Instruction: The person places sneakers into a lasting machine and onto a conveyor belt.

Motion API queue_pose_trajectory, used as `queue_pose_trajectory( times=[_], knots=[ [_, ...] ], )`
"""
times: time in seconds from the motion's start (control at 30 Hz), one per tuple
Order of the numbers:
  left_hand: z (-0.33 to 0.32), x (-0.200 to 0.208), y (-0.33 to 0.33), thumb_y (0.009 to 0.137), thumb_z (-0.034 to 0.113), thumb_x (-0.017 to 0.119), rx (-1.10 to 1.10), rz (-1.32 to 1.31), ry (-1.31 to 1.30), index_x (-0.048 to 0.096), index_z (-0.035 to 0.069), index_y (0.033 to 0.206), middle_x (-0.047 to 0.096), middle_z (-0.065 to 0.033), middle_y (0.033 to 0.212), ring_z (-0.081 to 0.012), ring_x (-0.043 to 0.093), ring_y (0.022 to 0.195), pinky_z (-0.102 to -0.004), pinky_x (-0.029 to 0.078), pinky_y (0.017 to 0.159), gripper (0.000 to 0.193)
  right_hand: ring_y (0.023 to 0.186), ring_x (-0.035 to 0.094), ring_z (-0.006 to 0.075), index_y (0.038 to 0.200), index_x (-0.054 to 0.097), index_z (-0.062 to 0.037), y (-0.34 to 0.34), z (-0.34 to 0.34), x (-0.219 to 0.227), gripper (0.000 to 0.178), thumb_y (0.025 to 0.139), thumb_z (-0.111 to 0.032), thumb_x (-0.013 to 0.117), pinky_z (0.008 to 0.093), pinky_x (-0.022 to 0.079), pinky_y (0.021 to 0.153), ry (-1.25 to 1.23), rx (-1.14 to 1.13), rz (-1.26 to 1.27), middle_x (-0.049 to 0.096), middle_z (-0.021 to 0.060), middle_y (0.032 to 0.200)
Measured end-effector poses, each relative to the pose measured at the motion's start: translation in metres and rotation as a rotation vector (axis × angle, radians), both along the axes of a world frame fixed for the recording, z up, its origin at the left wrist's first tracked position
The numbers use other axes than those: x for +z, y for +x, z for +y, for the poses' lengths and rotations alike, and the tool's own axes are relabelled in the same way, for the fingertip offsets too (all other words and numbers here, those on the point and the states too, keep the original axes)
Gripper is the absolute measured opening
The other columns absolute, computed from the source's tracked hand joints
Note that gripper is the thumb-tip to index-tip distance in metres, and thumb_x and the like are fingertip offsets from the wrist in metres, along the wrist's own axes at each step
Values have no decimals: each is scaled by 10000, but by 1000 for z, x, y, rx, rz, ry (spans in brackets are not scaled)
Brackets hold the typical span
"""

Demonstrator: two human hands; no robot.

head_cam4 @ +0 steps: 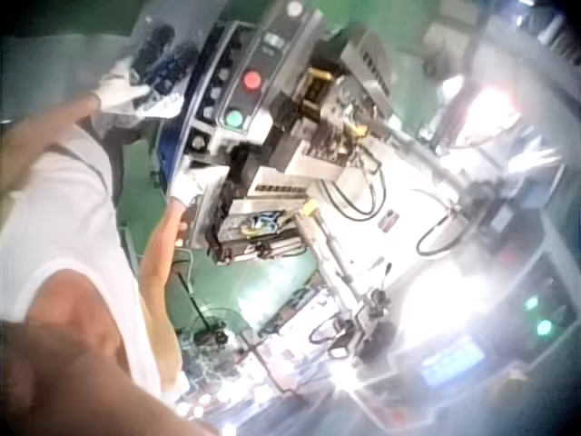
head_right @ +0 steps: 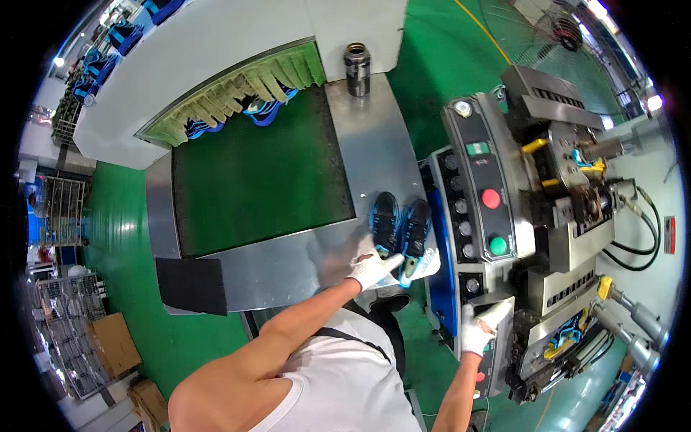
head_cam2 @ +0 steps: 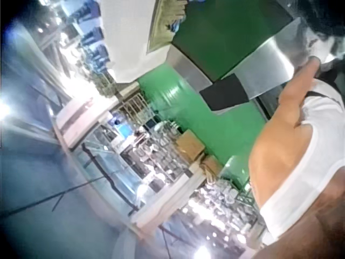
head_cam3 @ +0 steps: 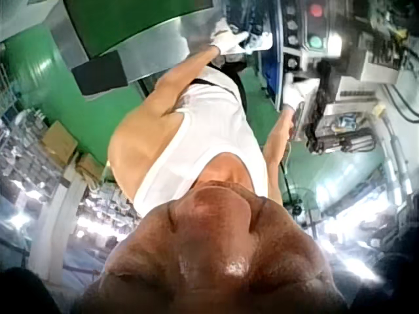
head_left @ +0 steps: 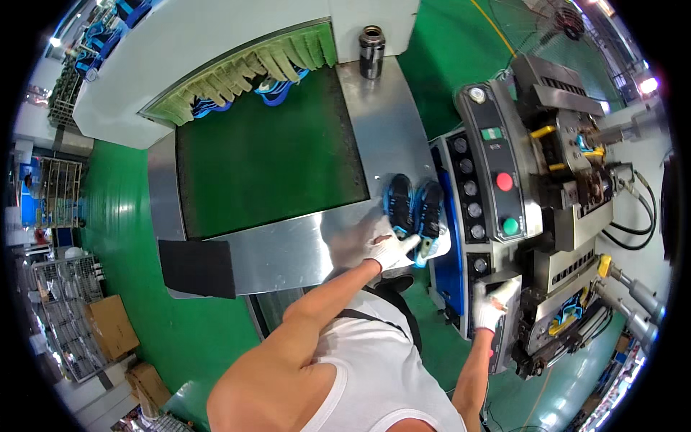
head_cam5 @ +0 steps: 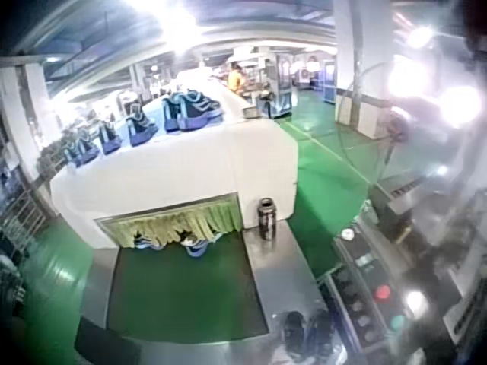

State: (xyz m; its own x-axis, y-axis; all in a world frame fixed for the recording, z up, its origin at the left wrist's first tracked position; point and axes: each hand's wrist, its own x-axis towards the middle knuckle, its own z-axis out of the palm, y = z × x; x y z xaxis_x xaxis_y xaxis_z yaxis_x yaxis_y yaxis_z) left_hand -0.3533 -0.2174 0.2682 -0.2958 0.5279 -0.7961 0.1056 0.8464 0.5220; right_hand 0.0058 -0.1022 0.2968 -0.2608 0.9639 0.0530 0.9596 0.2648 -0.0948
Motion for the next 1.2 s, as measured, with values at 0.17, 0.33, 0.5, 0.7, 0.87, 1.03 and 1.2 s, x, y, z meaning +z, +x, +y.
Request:
queue_pose_trajectory(
  times=[0.17, 0.33, 0.5, 0.7, 0.87, 1.03, 1.2],
  knots=[
    [-29, 3, -181, 867, 574, 695, -342, 357, 330, 501, 19, 1475, 478, -243, 1532, -406, 446, 1431, -461, 338, 1203, 846, 1535, 206, 451, 1602, 210, 47, -51, 1, 11, 1090, 810, -427, 789, 562, 205, 1239, -84, -35, -415, 222, 266, 1666],
    [-7, 12, -462, 898, 325, 659, -158, 1214, 474, 655, 62, 1203, 641, -197, 1288, -369, 604, 1212, -547, 448, 1013, 403, 1443, 454, 381, 1589, 271, 43, -207, -25, 48, 1031, 854, -465, 787, 405, 355, 1187, -572, -63, 87, 432, 276, 1568],
    [46, 22, -587, 845, 546, 715, -323, 1013, -152, 587, 82, 1366, 638, -190, 1362, -370, 616, 1247, -543, 457, 1045, 709, 1167, 660, 335, 1399, 530, -8, -287, -45, -46, 787, 764, -294, 896, 402, 487, 1040, -349, -387, 229, 677, 191, 1257],
    [13, -66, -600, 863, 574, 687, -195, 1416, 363, 686, 48, 1105, 731, -227, 1041, -444, 695, 974, -530, 536, 878, 579, 1104, 684, 377, 1353, 577, -45, -306, -38, -35, 736, 766, -377, 873, 442, 524, 968, -301, -271, 200, 699, 222, 1211],
    [-11, -32, -493, 890, 383, 723, -353, 1008, 126, 496, 54, 1459, 643, -240, 1300, -420, 618, 1188, -525, 481, 1012, 695, 1170, 658, 355, 1408, 540, -30, -324, -47, -28, 755, 798, -387, 806, 421, 505, 1035, -517, -169, 433, 680, 211, 1241],
    [-68, -26, -374, 835, 330, 762, -212, 755, 174, 582, 60, 1360, 665, -195, 1257, -378, 630, 1153, -507, 474, 1011, 617, 1312, 563, 413, 1490, 447, -21, -314, -50, -3, 879, 826, -508, 754, 466, 443, 1089, -721, -17, 380, 566, 274, 1419],
    [-86, 94, -214, 815, 205, 762, 26, 214, 544, 609, -36, 1308, 682, -166, 1192, -215, 647, 1042, -392, 509, 949, 570, 1349, 550, 364, 1478, 462, 40, -253, -77, 72, 833, 923, -534, 698, 418, 425, 1134, -779, -30, 844, 564, 256, 1448]
  ],
)
